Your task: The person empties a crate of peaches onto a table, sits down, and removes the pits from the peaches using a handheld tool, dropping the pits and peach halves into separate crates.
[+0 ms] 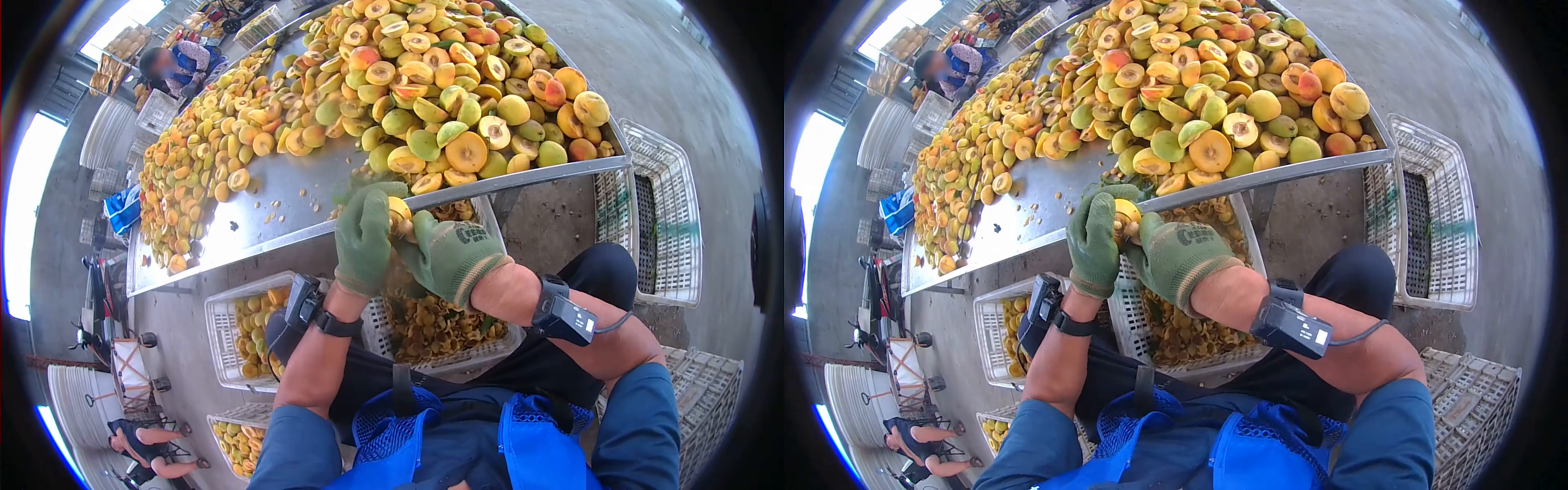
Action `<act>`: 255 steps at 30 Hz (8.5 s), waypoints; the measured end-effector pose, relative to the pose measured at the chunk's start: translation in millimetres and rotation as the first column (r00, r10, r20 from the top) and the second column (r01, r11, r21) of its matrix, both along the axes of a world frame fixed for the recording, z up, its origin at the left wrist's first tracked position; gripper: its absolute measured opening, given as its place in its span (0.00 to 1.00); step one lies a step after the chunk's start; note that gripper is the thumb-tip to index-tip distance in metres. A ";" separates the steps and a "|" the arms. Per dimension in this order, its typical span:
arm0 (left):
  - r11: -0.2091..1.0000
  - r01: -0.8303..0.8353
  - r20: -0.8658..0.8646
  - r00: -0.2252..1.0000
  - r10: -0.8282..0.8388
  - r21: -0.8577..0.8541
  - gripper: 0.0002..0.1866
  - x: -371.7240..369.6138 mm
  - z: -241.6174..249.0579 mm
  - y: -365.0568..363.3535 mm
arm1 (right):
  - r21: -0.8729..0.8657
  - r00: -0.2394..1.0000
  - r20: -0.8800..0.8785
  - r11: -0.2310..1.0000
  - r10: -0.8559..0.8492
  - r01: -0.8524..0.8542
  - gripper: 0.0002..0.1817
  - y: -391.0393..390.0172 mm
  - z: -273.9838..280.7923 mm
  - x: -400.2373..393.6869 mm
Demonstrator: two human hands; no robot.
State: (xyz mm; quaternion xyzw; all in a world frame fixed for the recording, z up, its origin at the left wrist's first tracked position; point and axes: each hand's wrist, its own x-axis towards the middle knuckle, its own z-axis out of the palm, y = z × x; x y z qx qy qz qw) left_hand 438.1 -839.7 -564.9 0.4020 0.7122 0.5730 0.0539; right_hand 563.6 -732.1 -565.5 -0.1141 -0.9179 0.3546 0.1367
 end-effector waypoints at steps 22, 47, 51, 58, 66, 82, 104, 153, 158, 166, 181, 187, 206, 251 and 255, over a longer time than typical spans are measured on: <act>0.924 0.249 -0.024 0.963 -0.268 -0.291 0.20 -16.6 11.8 -0.5 | -0.100 0.920 0.347 0.982 0.184 -0.159 0.24 18.9 16.6 3.7; 0.932 0.361 -0.154 0.920 -0.361 -0.025 0.10 -31.2 -18.4 5.8 | -0.703 0.837 0.324 0.705 0.440 -0.098 0.23 32.4 32.7 -9.1; 0.924 0.377 -0.013 0.926 -0.377 0.058 0.14 -29.4 -9.0 3.7 | -0.868 0.783 0.302 0.496 0.544 -0.009 0.23 34.6 48.8 -4.1; 0.951 0.226 0.317 0.905 -0.285 0.211 0.35 -10.1 -3.5 -0.9 | -0.933 0.727 -0.145 -0.337 0.671 0.125 0.22 32.6 5.4 -14.5; 0.925 0.197 0.579 0.732 -0.359 0.324 0.39 10.3 -2.7 -21.5 | -0.740 0.668 -0.438 -0.663 0.602 0.112 0.24 10.9 -16.2 -9.4; 0.995 -0.050 0.806 0.591 -0.037 0.082 0.45 -10.3 17.4 -64.1 | -0.589 0.415 0.659 0.774 0.627 -0.233 0.38 13.4 39.0 4.8; 0.865 -0.226 -0.680 0.714 -0.165 -0.448 0.32 -101.7 -43.0 65.5 | -0.189 0.722 0.638 0.963 0.268 -0.190 0.31 39.5 1.3 15.8; 0.927 0.129 0.546 0.776 -0.315 0.352 0.25 -15.1 -35.1 -11.8 | 0.130 0.966 -0.256 0.992 0.028 0.005 0.13 21.0 -4.7 -6.3; 0.947 0.056 0.577 0.781 -0.239 0.317 0.22 -8.3 -21.2 -9.3 | 0.236 0.974 -0.224 0.971 0.026 0.029 0.13 15.5 -9.2 -6.3; 0.976 0.032 0.404 0.907 -0.119 0.215 0.21 -4.2 -21.5 -9.4 | 0.273 0.992 -0.111 0.958 -0.056 0.084 0.15 -2.8 -17.6 -4.2; 0.953 -0.077 0.124 0.991 0.042 0.293 0.19 9.2 -34.0 -1.1 | -0.196 0.998 0.033 0.979 -0.047 0.053 0.14 -17.4 -15.5 -8.0; 0.967 0.004 0.055 0.998 -0.018 0.256 0.26 16.2 -27.3 -2.1 | -0.760 0.938 0.263 0.647 0.225 0.058 0.13 11.6 28.7 -4.7; 0.978 -0.039 0.198 0.980 -0.003 0.206 0.25 16.2 -39.6 11.9 | -0.106 0.976 0.210 0.991 -0.057 0.081 0.16 -1.7 4.9 6.5; 0.979 0.060 0.446 0.884 -0.143 0.196 0.28 -1.6 -21.7 1.4 | -0.014 0.990 0.141 1.000 0.010 -0.008 0.14 3.0 0.4 1.4; 0.987 0.029 0.378 0.922 -0.087 0.158 0.29 3.7 -20.9 3.0 | -0.023 0.988 0.151 1.000 -0.014 0.017 0.18 -0.1 -11.9 -2.0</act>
